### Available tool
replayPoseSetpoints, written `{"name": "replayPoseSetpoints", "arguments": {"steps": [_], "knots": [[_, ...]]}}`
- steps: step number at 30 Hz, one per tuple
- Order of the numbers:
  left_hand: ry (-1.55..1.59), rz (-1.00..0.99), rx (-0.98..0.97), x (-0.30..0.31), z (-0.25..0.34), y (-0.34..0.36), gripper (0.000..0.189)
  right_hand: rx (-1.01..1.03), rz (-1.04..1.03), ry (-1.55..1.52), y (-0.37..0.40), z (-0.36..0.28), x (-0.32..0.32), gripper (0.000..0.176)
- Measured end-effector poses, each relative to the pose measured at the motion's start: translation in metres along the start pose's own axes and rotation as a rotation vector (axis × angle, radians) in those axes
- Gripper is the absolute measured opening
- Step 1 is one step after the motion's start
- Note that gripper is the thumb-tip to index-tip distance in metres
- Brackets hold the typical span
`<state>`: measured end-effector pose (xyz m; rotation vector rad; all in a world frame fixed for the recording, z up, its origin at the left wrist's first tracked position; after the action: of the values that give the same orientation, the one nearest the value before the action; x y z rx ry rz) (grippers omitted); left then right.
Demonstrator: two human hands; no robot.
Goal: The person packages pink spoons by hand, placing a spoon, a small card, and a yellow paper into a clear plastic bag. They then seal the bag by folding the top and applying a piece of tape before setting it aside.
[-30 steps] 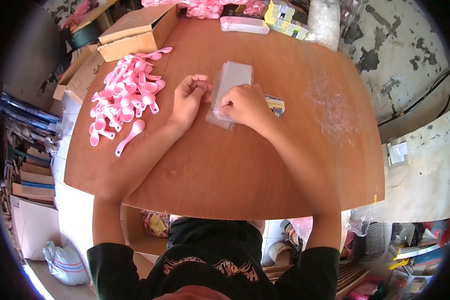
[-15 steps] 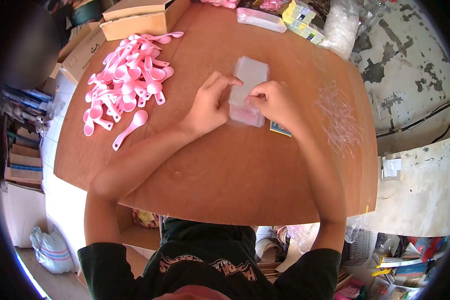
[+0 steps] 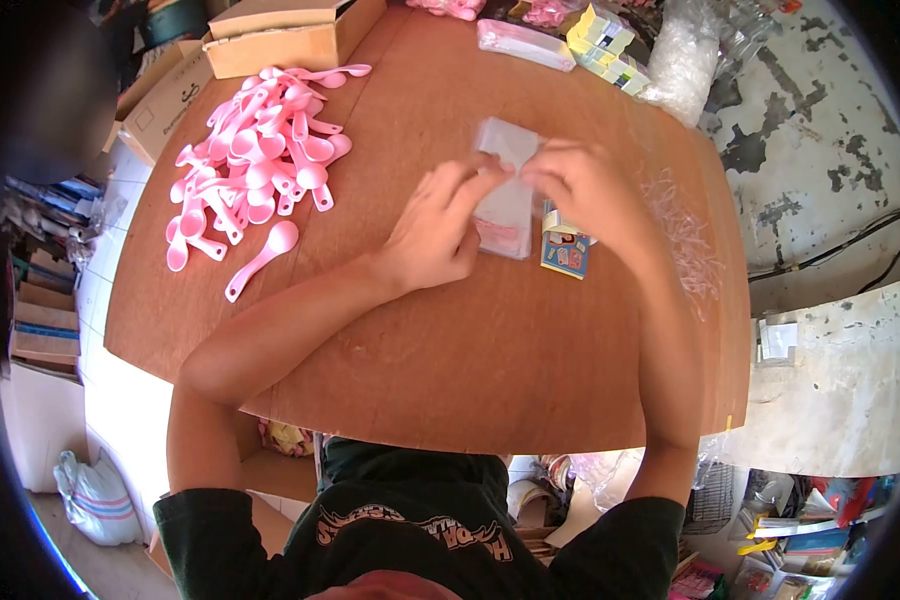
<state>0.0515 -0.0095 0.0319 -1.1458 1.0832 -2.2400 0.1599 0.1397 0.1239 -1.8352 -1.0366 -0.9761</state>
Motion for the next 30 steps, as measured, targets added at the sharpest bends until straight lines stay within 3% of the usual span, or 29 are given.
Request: {"name": "replayPoseSetpoints", "arguments": {"steps": [1, 2, 4, 5, 7, 9, 11, 12, 13, 14, 16, 18, 20, 21, 23, 24, 26, 30], "knots": [[-0.119, 0.097, -0.036, 0.004, 0.002, -0.001, 0.068, 0.073, -0.129, -0.026, 0.006, -0.007, -0.002, 0.01], [-0.115, 0.096, -0.04, 0.003, 0.003, -0.002, 0.068, 0.069, -0.126, -0.024, 0.011, -0.013, -0.004, 0.01], [-0.154, 0.205, -0.06, 0.004, 0.003, -0.003, 0.052, 0.139, -0.138, -0.077, 0.023, -0.028, -0.011, 0.009], [-0.15, 0.202, -0.062, 0.003, -0.002, -0.001, 0.052, 0.098, -0.129, -0.097, 0.03, -0.035, -0.01, 0.01], [0.197, 0.049, -0.06, -0.006, -0.016, 0.005, 0.03, -0.023, -0.14, -0.081, 0.046, -0.041, -0.004, 0.011], [0.227, 0.113, -0.087, -0.007, -0.02, 0.006, 0.024, -0.137, -0.155, -0.063, 0.06, -0.032, 0.003, 0.012], [0.26, 0.179, -0.117, -0.004, -0.017, 0.005, 0.018, -0.206, -0.228, 0.188, 0.078, -0.007, 0.002, 0.015], [0.326, 0.158, 0.084, -0.001, -0.016, 0.003, 0.018, -0.21, -0.226, 0.193, 0.087, 0.0, -0.007, 0.015], [0.391, 0.133, 0.283, -0.001, -0.018, 0.003, 0.019, -0.138, -0.025, 0.273, 0.095, 0.007, -0.014, 0.016], [0.4, 0.131, 0.276, -0.005, -0.02, 0.002, 0.019, -0.066, 0.176, 0.353, 0.104, 0.011, -0.017, 0.016], [0.647, 0.319, 0.399, -0.008, -0.026, 0.0, 0.019, -0.106, 0.163, 0.337, 0.115, 0.018, -0.018, 0.016], [0.72, 0.313, 0.454, -0.008, -0.028, 0.0, 0.021, -0.139, 0.148, 0.313, 0.122, 0.019, -0.018, 0.017], [0.81, 0.332, 0.541, -0.006, -0.026, 0.0, 0.021, -0.344, 0.102, 0.072, 0.127, 0.02, -0.019, 0.019], [0.808, 0.33, 0.541, -0.003, -0.024, 0.0, 0.021, -0.345, 0.104, 0.069, 0.127, 0.021, -0.016, 0.019], [0.897, 0.277, 0.669, -0.001, -0.02, -0.002, 0.023, -0.157, 0.104, 0.09, 0.124, 0.022, -0.005, 0.016], [0.894, 0.277, 0.667, -0.001, -0.021, -0.002, 0.023, -0.154, 0.107, 0.09, 0.123, 0.014, 0.0, 0.016], [0.834, 0.209, 0.615, -0.004, -0.024, 0.002, 0.026, -0.24, 0.41, 0.031, 0.123, -0.007, 0.014, 0.011], [0.738, 0.125, 0.531, -0.01, -0.027, 0.005, 0.021, -0.163, 0.592, -0.09, 0.12, -0.024, 0.019, 0.008]]}}
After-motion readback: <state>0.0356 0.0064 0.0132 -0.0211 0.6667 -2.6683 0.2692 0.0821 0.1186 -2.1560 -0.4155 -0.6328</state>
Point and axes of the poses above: each hand's wrist, its own y-axis away from the middle knuckle, its own x-axis out of the back of the hand, z = x × y, the point moved 2 cm from there along -y, towards the middle knuckle, and after that the axes turned 11 degrees about -x, right-handed, at the moved point
